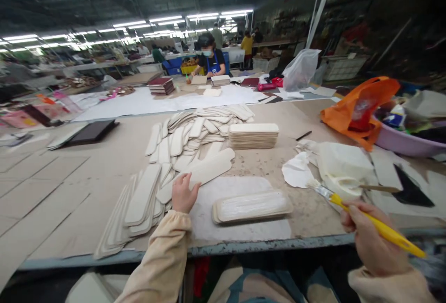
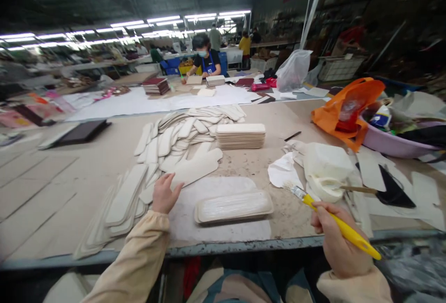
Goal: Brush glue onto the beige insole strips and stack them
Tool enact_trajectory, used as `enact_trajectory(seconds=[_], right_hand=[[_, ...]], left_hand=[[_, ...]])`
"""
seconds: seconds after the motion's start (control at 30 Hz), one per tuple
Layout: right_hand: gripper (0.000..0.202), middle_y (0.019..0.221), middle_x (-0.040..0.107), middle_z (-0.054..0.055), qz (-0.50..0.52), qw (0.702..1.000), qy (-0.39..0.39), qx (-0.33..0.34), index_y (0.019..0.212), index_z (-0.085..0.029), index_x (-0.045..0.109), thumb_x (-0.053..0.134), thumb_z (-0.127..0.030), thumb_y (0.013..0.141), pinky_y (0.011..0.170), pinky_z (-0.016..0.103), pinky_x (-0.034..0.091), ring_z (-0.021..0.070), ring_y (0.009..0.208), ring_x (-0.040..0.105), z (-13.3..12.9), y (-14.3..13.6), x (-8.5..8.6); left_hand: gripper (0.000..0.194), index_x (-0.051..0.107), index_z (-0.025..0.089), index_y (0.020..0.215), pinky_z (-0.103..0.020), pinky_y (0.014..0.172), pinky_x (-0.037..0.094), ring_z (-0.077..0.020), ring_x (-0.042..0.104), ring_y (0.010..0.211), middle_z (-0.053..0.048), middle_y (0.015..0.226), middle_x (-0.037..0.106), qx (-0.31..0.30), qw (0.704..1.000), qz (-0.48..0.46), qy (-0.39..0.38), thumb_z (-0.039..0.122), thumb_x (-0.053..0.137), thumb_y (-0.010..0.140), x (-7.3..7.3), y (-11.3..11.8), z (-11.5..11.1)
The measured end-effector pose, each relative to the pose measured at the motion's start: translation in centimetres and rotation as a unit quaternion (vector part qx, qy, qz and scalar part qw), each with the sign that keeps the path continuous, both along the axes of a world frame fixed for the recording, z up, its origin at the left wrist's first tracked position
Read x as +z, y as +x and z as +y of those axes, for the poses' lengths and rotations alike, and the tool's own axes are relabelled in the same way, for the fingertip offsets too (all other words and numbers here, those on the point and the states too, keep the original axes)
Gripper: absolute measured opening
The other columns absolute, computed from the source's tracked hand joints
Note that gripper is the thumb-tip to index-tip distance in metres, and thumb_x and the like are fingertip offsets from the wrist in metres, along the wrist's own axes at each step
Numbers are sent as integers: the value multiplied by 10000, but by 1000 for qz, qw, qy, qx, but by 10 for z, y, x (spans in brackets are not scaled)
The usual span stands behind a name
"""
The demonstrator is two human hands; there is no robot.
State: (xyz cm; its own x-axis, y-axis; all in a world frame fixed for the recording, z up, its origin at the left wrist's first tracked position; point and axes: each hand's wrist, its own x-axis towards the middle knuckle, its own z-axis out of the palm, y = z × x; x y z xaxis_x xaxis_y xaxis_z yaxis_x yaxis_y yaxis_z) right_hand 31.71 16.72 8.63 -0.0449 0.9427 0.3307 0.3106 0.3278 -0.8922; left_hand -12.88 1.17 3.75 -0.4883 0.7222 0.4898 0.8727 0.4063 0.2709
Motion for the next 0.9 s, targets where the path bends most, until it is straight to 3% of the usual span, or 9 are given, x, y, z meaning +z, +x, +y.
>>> enact_trajectory(seconds=[0.1, 0.2, 0.3, 0.7, 0.8, 0.9], right_hand=[[289, 596, 558, 45, 0, 999, -44, -23, 845, -251, 647, 592, -532, 803, 420, 328, 441, 189, 497, 517, -10, -5, 0], [317, 602, 574, 35, -17, 999, -36, -23, 863, -245, 650, 578, -548, 804, 449, 322, 461, 182, 510, 530, -17, -8, 4], [296, 601, 585, 21, -24, 999, -16, -34, 882, -247, 643, 567, -526, 821, 456, 303, 455, 171, 502, 534, -21, -7, 6], [239, 589, 557, -11, -21, 1000, 6, -22, 881, -206, 621, 556, -436, 867, 487, 275, 457, 140, 494, 521, -26, -7, -1], [236, 610, 580, -2, -5, 1000, 10, -29, 906, -202, 631, 567, -426, 866, 482, 269, 463, 136, 501, 530, -29, -8, 0], [251, 708, 640, 18, 35, 998, 20, -42, 997, -204, 633, 580, -412, 868, 509, 270, 496, 130, 528, 553, -31, -11, 4]], left_hand=[[348, 656, 167, 1066, -475, 905, 432, -321, 560, 1037, -156, 1089, 625, 3, 999, 27, -43, 366, 634, 782, 6, -21, 11], [194, 694, 212, 916, -415, 838, 433, -293, 565, 966, -110, 1014, 646, -12, 995, 43, -84, 319, 634, 765, 4, -23, 17], [176, 690, 205, 894, -388, 797, 421, -280, 565, 916, -102, 942, 643, -10, 993, 52, -103, 305, 602, 779, -2, -22, 19], [160, 639, 202, 697, -362, 722, 412, -257, 561, 781, -86, 775, 634, -22, 997, 36, -58, 332, 568, 758, -10, -30, 24], [167, 609, 203, 687, -360, 717, 434, -247, 584, 769, -73, 748, 635, -32, 999, 7, -41, 350, 572, 757, -3, -30, 19], [203, 592, 208, 783, -325, 689, 479, -204, 614, 727, -36, 743, 647, -56, 998, -38, -19, 401, 538, 806, 18, -23, 4]])
